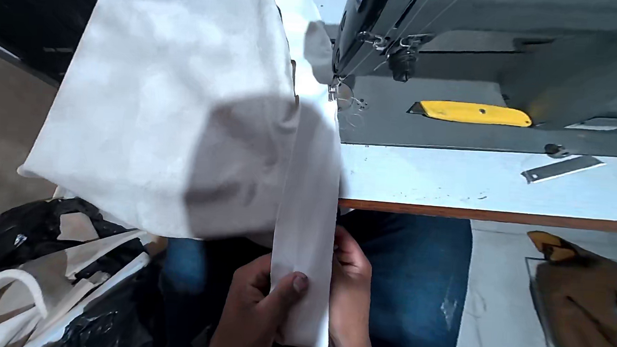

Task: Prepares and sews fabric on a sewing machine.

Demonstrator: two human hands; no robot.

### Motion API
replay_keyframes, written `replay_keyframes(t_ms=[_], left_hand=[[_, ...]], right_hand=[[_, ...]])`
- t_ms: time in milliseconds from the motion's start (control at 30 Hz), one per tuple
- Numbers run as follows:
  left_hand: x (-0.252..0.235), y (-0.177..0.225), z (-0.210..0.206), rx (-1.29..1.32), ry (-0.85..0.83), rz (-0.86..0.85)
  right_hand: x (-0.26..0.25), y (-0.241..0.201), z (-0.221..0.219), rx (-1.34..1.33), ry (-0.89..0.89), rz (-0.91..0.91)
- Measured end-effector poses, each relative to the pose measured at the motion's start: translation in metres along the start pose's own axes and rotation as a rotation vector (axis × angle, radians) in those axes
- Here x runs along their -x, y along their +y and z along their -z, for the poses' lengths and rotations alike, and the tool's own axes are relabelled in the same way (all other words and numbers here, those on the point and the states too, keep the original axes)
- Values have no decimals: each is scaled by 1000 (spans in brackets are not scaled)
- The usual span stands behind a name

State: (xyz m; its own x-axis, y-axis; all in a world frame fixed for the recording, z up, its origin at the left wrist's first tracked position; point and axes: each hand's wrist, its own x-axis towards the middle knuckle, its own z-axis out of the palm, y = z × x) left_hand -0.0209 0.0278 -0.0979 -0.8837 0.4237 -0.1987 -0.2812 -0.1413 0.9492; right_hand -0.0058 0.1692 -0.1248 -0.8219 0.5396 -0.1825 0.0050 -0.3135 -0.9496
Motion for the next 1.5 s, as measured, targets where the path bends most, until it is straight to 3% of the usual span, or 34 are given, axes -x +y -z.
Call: replay_keyframes(t_ms=[233, 333, 400, 500, 600, 667, 800, 900, 1100, 1200, 1300, 1500], left_hand=[[1, -18, 10, -126, 104, 36], [2, -17, 12, -168, 73, 53], [2, -14, 18, -345, -11, 16], [-12, 22, 44, -802, -23, -239], [-68, 93, 64, -838, 70, -563], [-123, 121, 59, -924, 22, -706], [-212, 107, 27, -1319, -152, -534], [-229, 83, 38, -1643, -198, -476], [-239, 96, 85, -1799, -221, -408], [-235, 104, 71, -1715, -170, -419], [-232, 104, 39, -1616, -161, -572], [-237, 83, 35, -1740, -233, -470]], right_hand=[[-1, 12, 8, -115, -63, -28], [0, 10, 10, -97, -79, -24], [-2, 4, 8, -25, -97, 21], [-4, 2, 6, 17, -105, -17], [-1, -2, 6, -14, -71, -56], [1, -5, 5, -30, -63, -34], [5, -8, 11, -43, -46, -17], [5, -3, 12, -58, -60, -100], [6, 2, 2, -124, -128, -196], [4, 5, 7, -131, -134, -193], [5, 7, 8, -124, -122, -167], [-1, 10, 18, -50, -130, -114]])
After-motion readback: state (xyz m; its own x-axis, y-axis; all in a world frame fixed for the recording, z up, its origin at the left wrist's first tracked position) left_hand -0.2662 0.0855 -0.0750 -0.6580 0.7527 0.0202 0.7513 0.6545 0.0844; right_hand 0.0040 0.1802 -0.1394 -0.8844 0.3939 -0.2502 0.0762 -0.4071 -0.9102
